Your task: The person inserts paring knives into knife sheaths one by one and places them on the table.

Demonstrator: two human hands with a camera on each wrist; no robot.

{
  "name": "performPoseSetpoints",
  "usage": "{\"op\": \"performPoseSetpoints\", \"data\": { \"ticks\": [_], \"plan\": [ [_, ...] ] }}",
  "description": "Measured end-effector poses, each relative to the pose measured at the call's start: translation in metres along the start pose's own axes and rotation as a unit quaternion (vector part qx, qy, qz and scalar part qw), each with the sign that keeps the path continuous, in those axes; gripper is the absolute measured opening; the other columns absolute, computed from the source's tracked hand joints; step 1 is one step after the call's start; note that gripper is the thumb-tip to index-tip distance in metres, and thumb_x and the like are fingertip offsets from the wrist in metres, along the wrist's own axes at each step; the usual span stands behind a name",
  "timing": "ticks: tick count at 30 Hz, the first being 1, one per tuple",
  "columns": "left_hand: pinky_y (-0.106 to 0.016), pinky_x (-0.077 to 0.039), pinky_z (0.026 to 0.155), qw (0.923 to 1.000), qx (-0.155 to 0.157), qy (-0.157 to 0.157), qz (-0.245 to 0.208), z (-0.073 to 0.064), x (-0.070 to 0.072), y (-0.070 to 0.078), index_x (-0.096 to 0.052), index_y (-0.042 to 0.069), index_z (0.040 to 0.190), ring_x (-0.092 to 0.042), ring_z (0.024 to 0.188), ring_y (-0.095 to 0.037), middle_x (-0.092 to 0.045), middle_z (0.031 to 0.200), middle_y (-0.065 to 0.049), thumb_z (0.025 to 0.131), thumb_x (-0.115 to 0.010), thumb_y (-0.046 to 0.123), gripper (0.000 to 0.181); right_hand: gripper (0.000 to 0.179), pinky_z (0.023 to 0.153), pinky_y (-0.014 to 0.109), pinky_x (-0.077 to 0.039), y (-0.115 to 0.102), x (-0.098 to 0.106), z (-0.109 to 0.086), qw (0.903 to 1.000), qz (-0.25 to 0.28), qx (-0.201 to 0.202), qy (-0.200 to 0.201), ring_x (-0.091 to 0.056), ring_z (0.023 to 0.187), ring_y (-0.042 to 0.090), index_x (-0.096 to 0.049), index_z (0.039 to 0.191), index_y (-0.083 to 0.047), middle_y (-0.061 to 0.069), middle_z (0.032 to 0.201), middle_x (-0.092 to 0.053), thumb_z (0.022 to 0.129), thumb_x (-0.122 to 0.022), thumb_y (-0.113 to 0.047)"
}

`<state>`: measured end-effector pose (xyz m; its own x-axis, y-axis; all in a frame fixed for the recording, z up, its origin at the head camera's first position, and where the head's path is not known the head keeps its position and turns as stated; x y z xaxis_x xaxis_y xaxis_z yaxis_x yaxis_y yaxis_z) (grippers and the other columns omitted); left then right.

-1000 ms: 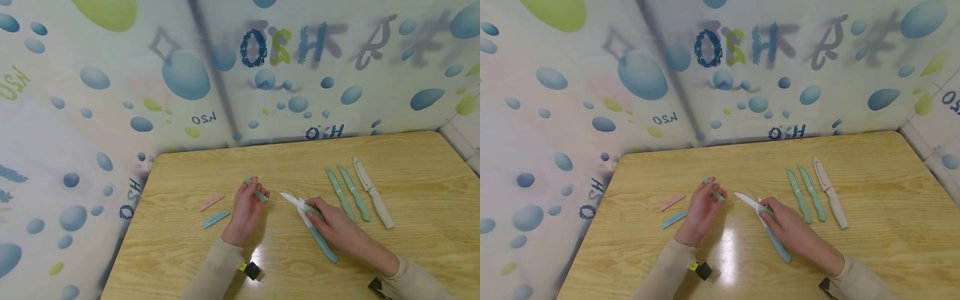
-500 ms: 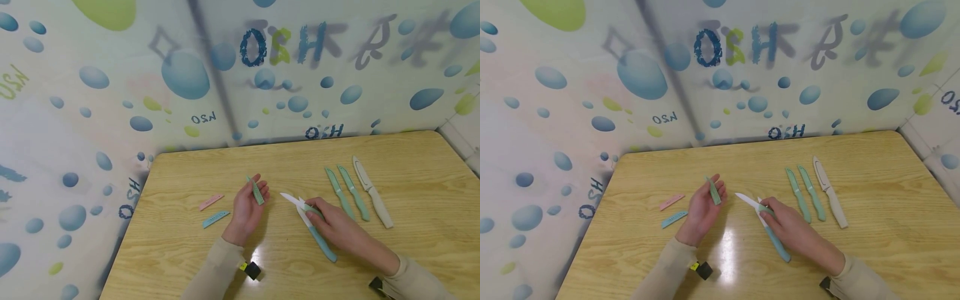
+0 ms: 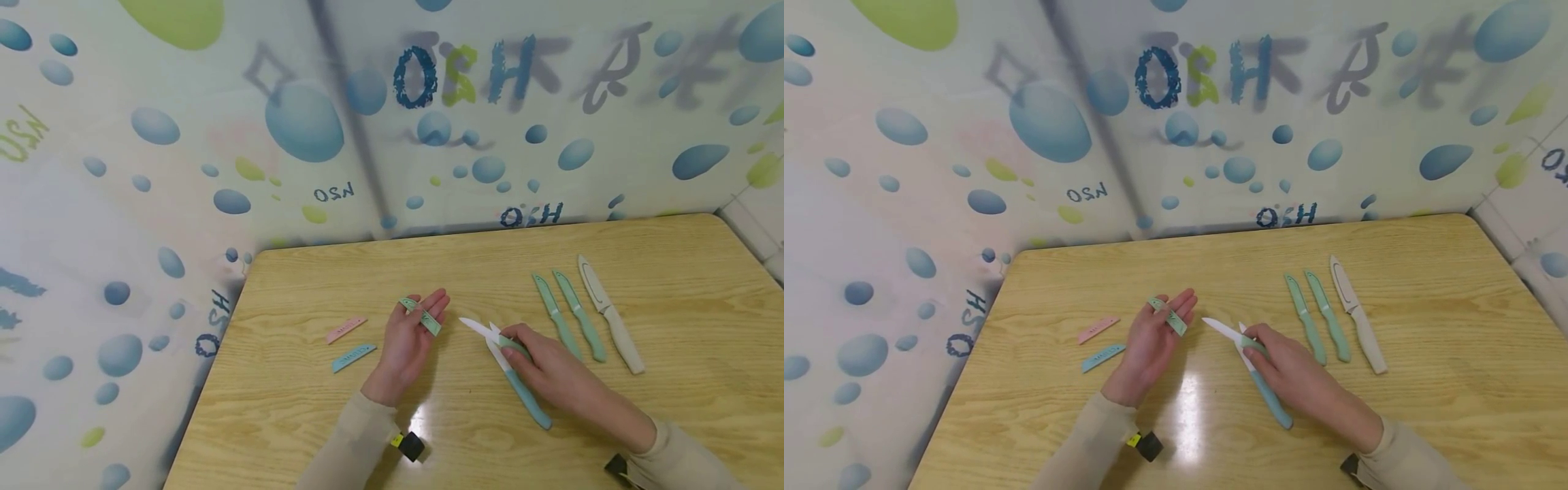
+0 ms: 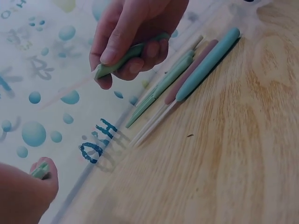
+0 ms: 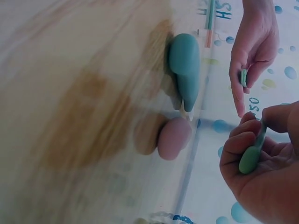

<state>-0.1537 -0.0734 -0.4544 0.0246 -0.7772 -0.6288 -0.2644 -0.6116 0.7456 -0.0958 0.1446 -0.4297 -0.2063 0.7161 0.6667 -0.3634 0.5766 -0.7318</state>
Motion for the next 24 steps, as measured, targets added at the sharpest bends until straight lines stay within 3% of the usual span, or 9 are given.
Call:
{"op": "performPoseSetpoints", "data": {
  "ticks": [4,9,17,24],
  "plan": [
    [-0.049,-0.034,0.123,1.0,0.006,-0.001,0.007,-0.001,0.001,-0.001,-0.042,0.0,0.122,-0.048,0.141,-0.037,-0.047,0.15,-0.029,0.113,-0.036,0.005,0.012,0.02,0.07,0.028,-0.053,0.0,0.0,0.0,0.9999,-0.013,0.002,-0.001,-0.06,0.09,0.007,-0.062,0.125,-0.006,0.002,0.113,-0.071,0.106,-0.06,-0.014],
    [-0.051,-0.035,0.122,0.9999,0.009,0.01,-0.003,-0.002,0.001,-0.003,-0.049,0.004,0.122,-0.049,0.141,-0.035,-0.053,0.147,-0.023,0.112,-0.041,0.007,0.013,0.02,0.073,0.03,-0.056,-0.001,0.0,0.0,0.9996,-0.026,0.008,0.003,-0.063,0.095,0.009,-0.062,0.125,-0.007,0.002,0.115,-0.071,0.106,-0.061,-0.013],
    [-0.043,-0.051,0.11,0.9988,0.002,0.024,-0.043,-0.003,-0.005,-0.004,-0.046,0.01,0.119,-0.061,0.13,-0.031,-0.061,0.139,-0.019,0.112,-0.042,0.006,0.009,0.018,0.069,0.027,-0.053,-0.004,0.0,0.0,0.9992,-0.036,0.013,0.014,-0.058,0.085,0.005,-0.064,0.121,-0.007,-0.002,0.105,-0.07,0.104,-0.064,-0.011],
    [-0.041,-0.054,0.106,0.9983,-0.005,0.033,-0.047,-0.003,-0.008,-0.008,-0.044,0.008,0.12,-0.068,0.119,-0.026,-0.064,0.131,-0.018,0.112,-0.042,0.005,0.009,0.017,0.063,0.025,-0.05,-0.007,-0.002,0.003,0.9988,-0.043,0.014,0.016,-0.054,0.078,0.003,-0.065,0.118,-0.009,-0.009,0.097,-0.066,0.102,-0.068,-0.012]
  ]
}}
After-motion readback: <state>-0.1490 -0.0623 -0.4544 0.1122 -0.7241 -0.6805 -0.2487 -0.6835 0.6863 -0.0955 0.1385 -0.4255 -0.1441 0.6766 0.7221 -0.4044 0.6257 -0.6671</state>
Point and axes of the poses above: each hand's wrist, its own z-axis towards the middle knuckle, its own x-axis out of the back of the hand, y = z × x, the point moved 5 cm from there along z, towards the middle knuckle
